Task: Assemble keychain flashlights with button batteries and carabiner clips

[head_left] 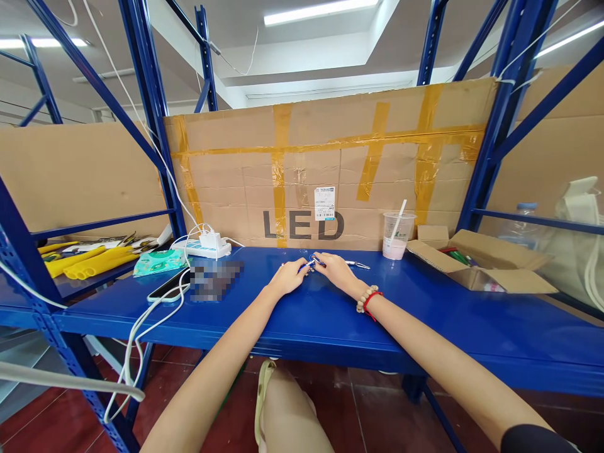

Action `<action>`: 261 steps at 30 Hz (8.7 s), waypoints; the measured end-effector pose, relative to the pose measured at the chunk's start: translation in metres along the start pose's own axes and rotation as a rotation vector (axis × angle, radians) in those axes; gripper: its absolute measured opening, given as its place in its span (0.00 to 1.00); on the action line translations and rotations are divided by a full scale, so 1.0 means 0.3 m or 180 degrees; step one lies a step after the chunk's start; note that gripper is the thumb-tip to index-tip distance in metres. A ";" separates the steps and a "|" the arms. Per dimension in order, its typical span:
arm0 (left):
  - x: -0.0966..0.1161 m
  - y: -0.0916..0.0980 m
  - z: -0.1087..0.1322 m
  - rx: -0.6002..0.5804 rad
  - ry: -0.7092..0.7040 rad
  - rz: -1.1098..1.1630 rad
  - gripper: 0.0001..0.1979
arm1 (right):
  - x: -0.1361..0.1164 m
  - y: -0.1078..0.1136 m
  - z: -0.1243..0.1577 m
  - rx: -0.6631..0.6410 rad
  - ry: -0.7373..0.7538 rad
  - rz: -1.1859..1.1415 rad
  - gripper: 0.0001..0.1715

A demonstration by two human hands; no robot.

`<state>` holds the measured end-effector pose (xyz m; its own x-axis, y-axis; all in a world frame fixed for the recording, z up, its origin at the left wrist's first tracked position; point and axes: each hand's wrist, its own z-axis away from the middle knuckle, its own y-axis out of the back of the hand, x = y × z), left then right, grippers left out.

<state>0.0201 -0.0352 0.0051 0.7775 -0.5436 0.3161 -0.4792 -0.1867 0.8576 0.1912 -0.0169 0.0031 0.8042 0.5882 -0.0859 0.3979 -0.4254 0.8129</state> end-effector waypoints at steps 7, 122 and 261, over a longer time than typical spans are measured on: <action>0.010 0.002 -0.003 -0.0084 0.0017 -0.0088 0.15 | -0.005 0.021 -0.003 -0.0199 -0.0001 0.0205 0.14; -0.040 -0.023 -0.022 0.0345 -0.0159 -0.0574 0.06 | 0.146 0.024 0.041 -0.0533 -0.2067 0.0783 0.12; 0.009 0.000 -0.006 0.0235 0.0116 -0.0112 0.14 | -0.014 -0.005 0.007 0.0297 0.0292 -0.0861 0.17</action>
<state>0.0231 -0.0352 0.0068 0.8081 -0.5056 0.3022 -0.4791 -0.2657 0.8366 0.1882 -0.0201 0.0011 0.6218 0.7467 -0.2364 0.6346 -0.3035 0.7108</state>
